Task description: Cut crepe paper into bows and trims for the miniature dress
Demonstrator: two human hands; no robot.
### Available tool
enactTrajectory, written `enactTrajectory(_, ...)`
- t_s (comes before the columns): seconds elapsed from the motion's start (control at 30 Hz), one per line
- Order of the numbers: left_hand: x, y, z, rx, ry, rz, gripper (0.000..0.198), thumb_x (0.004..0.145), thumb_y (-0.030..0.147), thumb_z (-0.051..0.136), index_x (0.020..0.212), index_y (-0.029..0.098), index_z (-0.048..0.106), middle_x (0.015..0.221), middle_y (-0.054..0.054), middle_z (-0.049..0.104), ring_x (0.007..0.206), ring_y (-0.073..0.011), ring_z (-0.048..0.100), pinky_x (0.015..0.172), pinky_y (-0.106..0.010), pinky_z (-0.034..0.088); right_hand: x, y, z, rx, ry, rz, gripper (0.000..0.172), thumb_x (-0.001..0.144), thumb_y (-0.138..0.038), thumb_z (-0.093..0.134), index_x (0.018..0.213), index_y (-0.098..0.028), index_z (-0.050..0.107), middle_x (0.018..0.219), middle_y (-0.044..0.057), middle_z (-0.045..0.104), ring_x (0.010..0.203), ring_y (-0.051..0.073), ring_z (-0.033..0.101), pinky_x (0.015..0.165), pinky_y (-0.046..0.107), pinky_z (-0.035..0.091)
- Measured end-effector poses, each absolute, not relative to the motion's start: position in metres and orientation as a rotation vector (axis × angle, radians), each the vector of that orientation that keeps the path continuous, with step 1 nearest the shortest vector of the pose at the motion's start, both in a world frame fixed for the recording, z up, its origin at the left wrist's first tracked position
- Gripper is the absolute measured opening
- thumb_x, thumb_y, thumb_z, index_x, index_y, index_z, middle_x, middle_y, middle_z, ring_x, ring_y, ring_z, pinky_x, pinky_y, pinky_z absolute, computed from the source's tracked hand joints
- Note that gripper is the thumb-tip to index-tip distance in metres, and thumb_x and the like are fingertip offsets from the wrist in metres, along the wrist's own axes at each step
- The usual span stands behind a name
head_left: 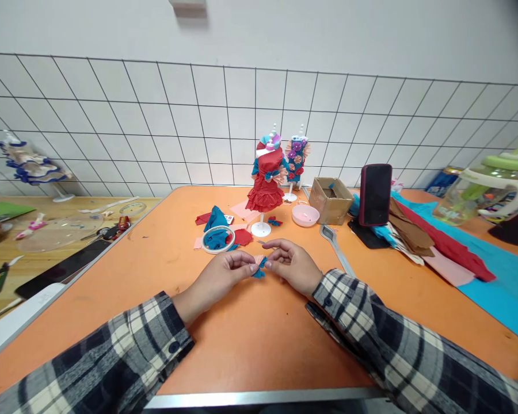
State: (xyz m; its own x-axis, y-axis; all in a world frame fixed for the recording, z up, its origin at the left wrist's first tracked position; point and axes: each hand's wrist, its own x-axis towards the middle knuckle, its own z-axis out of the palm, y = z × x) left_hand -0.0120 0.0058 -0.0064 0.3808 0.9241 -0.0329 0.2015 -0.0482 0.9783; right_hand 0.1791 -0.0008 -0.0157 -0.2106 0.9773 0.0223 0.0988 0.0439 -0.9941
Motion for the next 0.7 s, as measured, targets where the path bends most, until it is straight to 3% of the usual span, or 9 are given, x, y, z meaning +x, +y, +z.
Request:
enactTrajectory(0.1, -0.0135, 0.007, -0.0085, 1.527, 1.055, 0.787, 0.029, 0.073, 0.041, 0.071, 0.086, 0.015, 0.068, 0.085, -0.006, 0.071, 0.08, -0.0187, 0.063, 0.078, -0.032, 0.047, 0.1814, -0.0008, -0.0143, -1.126, -1.507, 1.166, 0.031, 0.072, -0.025, 0.065, 0.103, -0.017, 0.063, 0.082, 0.002, 0.06, 0.063, 0.009, 0.051, 0.052, 0.02, 0.044)
enactTrajectory(0.23, -0.0149, 0.0066, -0.0088, 1.477, 1.027, 0.782, 0.027, 0.074, 0.039, 0.071, 0.086, 0.015, 0.069, 0.086, -0.006, 0.071, 0.08, -0.0181, 0.063, 0.079, -0.032, 0.046, 0.1843, -0.0043, -0.0108, -0.993, -1.673, 1.085, 0.047, 0.076, -0.028, 0.065, 0.123, -0.024, 0.058, 0.116, 0.007, 0.06, 0.082, 0.013, 0.058, 0.064, 0.025, 0.049)
enactTrajectory(0.3, -0.0153, 0.0061, -0.0087, 1.46, 0.988, 0.787, 0.025, 0.073, 0.038, 0.072, 0.084, 0.016, 0.069, 0.085, -0.005, 0.071, 0.08, -0.0182, 0.063, 0.079, -0.031, 0.046, 0.1858, -0.0046, -0.0107, -0.927, -1.811, 1.018, 0.046, 0.077, -0.027, 0.066, 0.122, -0.028, 0.06, 0.124, 0.007, 0.057, 0.094, 0.017, 0.058, 0.066, 0.025, 0.05)
enactTrajectory(0.47, -0.017, 0.0059, -0.0059, 1.464, 0.907, 0.689, 0.023, 0.071, 0.036, 0.074, 0.082, 0.016, 0.071, 0.081, -0.004, 0.072, 0.076, -0.0177, 0.063, 0.076, -0.03, 0.047, 0.1881, -0.0013, -0.0134, -0.919, -1.94, 0.912, 0.017, 0.08, -0.029, 0.065, 0.093, -0.025, 0.074, 0.094, 0.005, 0.07, 0.089, 0.018, 0.062, 0.069, 0.027, 0.049)
enactTrajectory(0.7, -0.0215, 0.0074, -0.0024, 1.454, 0.863, 0.632, 0.019, 0.074, 0.035, 0.073, 0.082, 0.018, 0.074, 0.082, -0.005, 0.073, 0.077, -0.0173, 0.064, 0.079, -0.029, 0.047, 0.1882, -0.0009, -0.01, -1.028, -1.842, 1.028, 0.012, 0.073, -0.03, 0.07, 0.081, -0.021, 0.074, 0.077, 0.002, 0.07, 0.069, 0.014, 0.058, 0.064, 0.026, 0.044)
